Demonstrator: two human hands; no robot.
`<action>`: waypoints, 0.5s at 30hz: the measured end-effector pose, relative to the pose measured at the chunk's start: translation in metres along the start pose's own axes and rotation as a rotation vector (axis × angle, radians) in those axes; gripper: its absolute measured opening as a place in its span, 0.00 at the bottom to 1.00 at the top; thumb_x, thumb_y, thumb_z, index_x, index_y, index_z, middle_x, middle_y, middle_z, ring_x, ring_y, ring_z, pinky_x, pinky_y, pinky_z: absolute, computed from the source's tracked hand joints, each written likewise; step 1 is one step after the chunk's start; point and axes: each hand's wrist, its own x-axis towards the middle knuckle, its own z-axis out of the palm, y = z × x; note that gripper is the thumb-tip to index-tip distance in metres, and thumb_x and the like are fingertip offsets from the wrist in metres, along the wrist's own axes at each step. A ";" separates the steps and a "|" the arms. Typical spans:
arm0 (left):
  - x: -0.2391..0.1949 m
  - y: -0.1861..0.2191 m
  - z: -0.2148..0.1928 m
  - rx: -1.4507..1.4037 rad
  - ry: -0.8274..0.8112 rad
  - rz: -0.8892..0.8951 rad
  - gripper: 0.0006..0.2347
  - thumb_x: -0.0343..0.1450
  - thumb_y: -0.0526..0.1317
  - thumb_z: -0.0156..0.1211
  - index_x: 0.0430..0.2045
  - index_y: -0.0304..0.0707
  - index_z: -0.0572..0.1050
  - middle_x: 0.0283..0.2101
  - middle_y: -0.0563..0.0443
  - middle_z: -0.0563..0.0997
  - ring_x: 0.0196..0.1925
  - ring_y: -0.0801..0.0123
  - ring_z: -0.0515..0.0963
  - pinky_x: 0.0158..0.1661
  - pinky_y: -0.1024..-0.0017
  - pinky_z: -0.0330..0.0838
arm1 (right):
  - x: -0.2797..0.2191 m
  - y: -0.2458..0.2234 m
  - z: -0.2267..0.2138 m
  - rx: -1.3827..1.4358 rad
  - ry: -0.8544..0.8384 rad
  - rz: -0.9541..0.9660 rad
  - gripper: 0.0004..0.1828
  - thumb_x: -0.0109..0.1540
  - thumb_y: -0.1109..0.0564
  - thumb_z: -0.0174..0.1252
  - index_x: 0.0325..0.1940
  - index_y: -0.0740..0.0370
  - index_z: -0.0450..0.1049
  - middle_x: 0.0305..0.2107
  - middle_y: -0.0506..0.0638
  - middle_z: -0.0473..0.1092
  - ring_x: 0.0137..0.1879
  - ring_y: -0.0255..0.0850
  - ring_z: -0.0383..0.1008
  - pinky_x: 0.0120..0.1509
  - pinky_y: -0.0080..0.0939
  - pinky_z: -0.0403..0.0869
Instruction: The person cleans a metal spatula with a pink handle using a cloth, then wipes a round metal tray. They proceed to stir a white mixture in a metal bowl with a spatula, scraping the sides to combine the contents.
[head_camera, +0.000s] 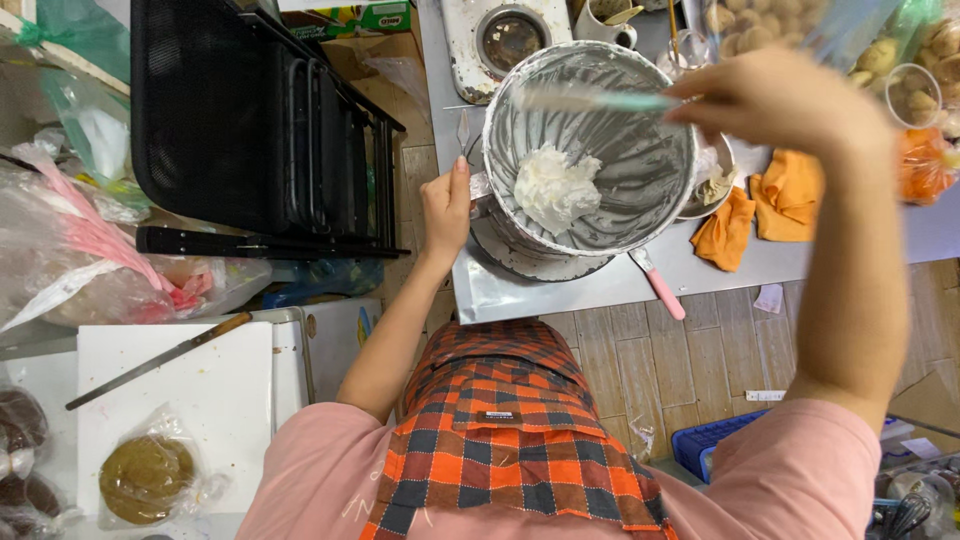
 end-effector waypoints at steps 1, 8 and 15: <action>0.001 0.000 0.000 -0.007 0.004 0.000 0.24 0.81 0.45 0.45 0.12 0.29 0.65 0.12 0.53 0.65 0.15 0.76 0.67 0.20 0.69 0.58 | -0.008 0.010 -0.007 0.064 0.052 0.047 0.16 0.69 0.48 0.58 0.59 0.49 0.80 0.27 0.54 0.77 0.26 0.45 0.76 0.36 0.47 0.75; 0.005 -0.004 0.001 0.029 0.001 0.039 0.24 0.81 0.45 0.45 0.11 0.31 0.65 0.11 0.53 0.64 0.15 0.76 0.64 0.20 0.68 0.54 | 0.040 0.008 0.024 0.404 0.107 0.019 0.17 0.74 0.47 0.50 0.53 0.61 0.76 0.25 0.48 0.74 0.25 0.32 0.72 0.27 0.36 0.71; 0.004 -0.011 -0.001 -0.014 -0.004 0.051 0.23 0.81 0.44 0.46 0.13 0.29 0.66 0.12 0.53 0.64 0.17 0.76 0.63 0.21 0.68 0.52 | 0.014 -0.022 0.049 0.483 -0.208 -0.097 0.18 0.69 0.46 0.52 0.49 0.61 0.79 0.17 0.50 0.72 0.16 0.35 0.63 0.20 0.37 0.65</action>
